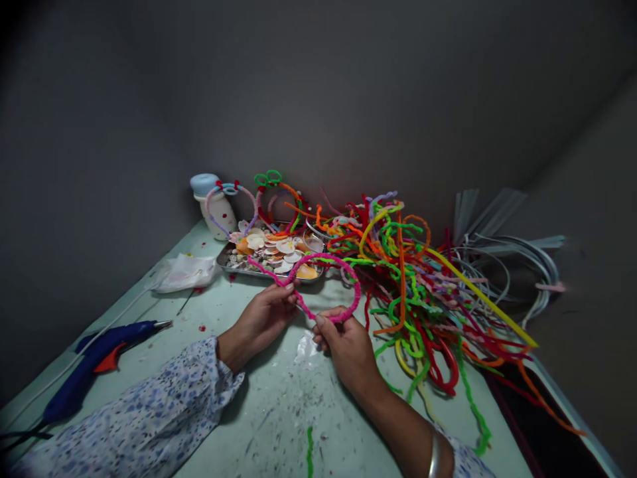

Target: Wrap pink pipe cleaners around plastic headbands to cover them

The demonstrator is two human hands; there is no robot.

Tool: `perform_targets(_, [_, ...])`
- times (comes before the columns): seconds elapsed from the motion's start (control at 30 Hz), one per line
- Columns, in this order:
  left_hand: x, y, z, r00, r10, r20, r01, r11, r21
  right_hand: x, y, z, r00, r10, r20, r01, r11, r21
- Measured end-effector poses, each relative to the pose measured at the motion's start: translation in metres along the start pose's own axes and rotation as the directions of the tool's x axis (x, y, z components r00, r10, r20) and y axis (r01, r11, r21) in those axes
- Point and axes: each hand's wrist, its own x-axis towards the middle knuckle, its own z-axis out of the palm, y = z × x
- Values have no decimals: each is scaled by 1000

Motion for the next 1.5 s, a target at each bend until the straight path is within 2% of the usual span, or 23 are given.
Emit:
perform_targets(0.2, [0,-1,-1,999,-40,14,40,998,-40,0,1,0,1000,1,-2,-1,1000,14])
perform_targets(0.4, [-1,0,1,1000,-21,9,22,999,-47,-1,-2,3,1000,14,-12,-14,999,31])
perform_targets(0.7, [-4,1,1,997,-82,13,83,989,-120,-1,-6,3,999,26,-31,-25,998,55])
perform_targets(1.13, [-5,1,0,991,-89,101,99,990,-96,0,-8,3,999,22,-34,-21,998,54])
perform_targets(1.5, [-4,0,0,989,-114,91,126,983,-134,0,-4,3,999,31,-12,-31,998,46])
